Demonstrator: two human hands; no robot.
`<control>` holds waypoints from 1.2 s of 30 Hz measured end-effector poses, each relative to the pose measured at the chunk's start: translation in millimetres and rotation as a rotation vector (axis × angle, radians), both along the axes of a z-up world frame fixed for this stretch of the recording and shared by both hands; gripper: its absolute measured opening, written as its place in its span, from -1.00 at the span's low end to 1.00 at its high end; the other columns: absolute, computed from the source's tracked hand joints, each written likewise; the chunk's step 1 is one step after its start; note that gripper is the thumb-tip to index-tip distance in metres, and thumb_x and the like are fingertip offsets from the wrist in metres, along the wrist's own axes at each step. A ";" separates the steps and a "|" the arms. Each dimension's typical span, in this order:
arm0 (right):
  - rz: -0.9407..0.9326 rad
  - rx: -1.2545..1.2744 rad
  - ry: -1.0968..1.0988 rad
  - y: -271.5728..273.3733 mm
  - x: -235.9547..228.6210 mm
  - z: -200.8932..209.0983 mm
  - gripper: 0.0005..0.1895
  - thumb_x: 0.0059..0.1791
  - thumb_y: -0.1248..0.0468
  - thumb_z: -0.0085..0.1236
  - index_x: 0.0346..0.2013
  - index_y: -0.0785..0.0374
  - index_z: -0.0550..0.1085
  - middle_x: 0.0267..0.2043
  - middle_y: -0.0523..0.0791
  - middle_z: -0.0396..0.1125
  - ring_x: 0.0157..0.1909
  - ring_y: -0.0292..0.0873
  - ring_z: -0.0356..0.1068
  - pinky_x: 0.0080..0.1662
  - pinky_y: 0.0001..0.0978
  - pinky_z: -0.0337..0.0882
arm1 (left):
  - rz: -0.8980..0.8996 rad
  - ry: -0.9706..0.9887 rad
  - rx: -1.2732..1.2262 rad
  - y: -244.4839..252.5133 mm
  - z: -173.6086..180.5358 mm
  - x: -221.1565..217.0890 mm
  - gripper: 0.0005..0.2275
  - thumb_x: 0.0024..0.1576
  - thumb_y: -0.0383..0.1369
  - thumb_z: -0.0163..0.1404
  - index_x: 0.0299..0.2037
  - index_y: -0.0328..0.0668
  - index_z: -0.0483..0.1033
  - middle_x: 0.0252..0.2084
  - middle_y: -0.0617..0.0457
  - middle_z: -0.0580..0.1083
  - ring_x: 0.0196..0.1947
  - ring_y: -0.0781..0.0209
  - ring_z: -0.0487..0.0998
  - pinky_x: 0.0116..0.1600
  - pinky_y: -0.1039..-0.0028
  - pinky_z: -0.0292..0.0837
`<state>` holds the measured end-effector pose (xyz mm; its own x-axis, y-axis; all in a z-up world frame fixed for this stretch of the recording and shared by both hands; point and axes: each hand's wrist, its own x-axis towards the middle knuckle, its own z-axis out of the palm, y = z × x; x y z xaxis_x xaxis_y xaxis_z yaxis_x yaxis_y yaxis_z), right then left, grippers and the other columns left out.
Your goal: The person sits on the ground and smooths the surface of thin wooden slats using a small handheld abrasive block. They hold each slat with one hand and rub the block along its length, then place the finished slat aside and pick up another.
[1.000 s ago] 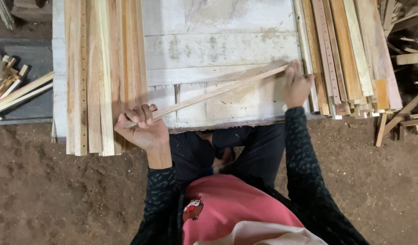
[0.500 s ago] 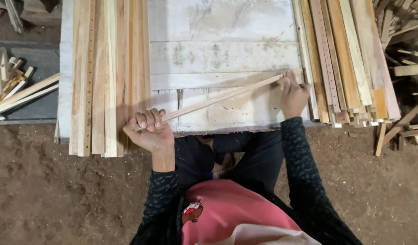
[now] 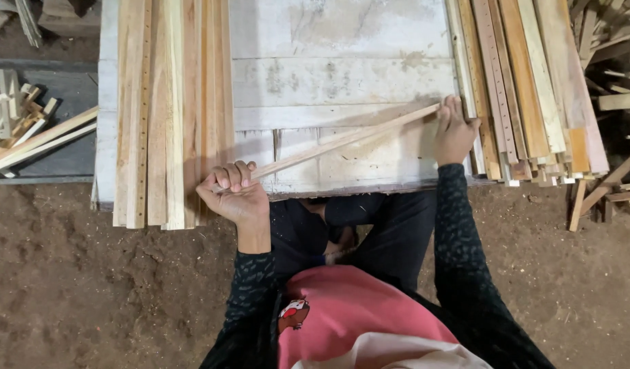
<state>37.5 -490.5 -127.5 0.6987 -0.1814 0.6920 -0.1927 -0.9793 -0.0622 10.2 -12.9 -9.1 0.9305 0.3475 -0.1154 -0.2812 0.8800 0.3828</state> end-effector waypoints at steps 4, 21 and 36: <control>-0.021 0.074 0.012 33.3 -4.7 -12.2 -0.65 0.18 0.01 0.03 0.09 0.08 0.63 0.05 -0.13 0.53 -0.17 0.02 0.39 -0.04 -0.26 0.27 | 0.015 -0.018 -0.022 -1.4 -1.1 0.2 -0.71 0.11 -0.22 -0.13 -0.66 0.10 0.17 -0.74 0.24 0.06 -0.68 0.30 0.12 -0.16 0.33 0.34; 0.233 0.213 -0.031 189.8 -44.2 83.3 -0.71 0.13 0.14 0.11 0.12 0.04 0.60 0.10 -0.15 0.50 -0.20 -0.18 0.32 -0.12 -0.44 0.27 | 0.031 0.011 -0.074 -0.4 -3.3 -4.2 -0.70 0.12 -0.23 -0.13 -0.67 0.07 0.17 -0.76 0.24 0.07 -0.69 0.30 0.12 -0.18 0.33 0.36; 0.243 0.125 -0.010 127.8 -35.3 50.8 -0.75 0.16 0.21 0.10 0.08 0.16 0.61 0.07 -0.12 0.52 -0.05 -0.18 0.50 -0.03 -0.45 0.27 | 0.032 0.027 -0.090 1.0 -4.2 -8.0 -0.71 0.10 -0.24 -0.13 -0.68 0.07 0.18 -0.76 0.23 0.07 -0.70 0.29 0.12 -0.18 0.31 0.38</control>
<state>2.2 -362.6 -76.8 0.7256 -0.0935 0.6817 0.0480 -0.9814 -0.1857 2.2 -12.0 -13.3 0.9154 0.3637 -0.1726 -0.2998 0.9020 0.3106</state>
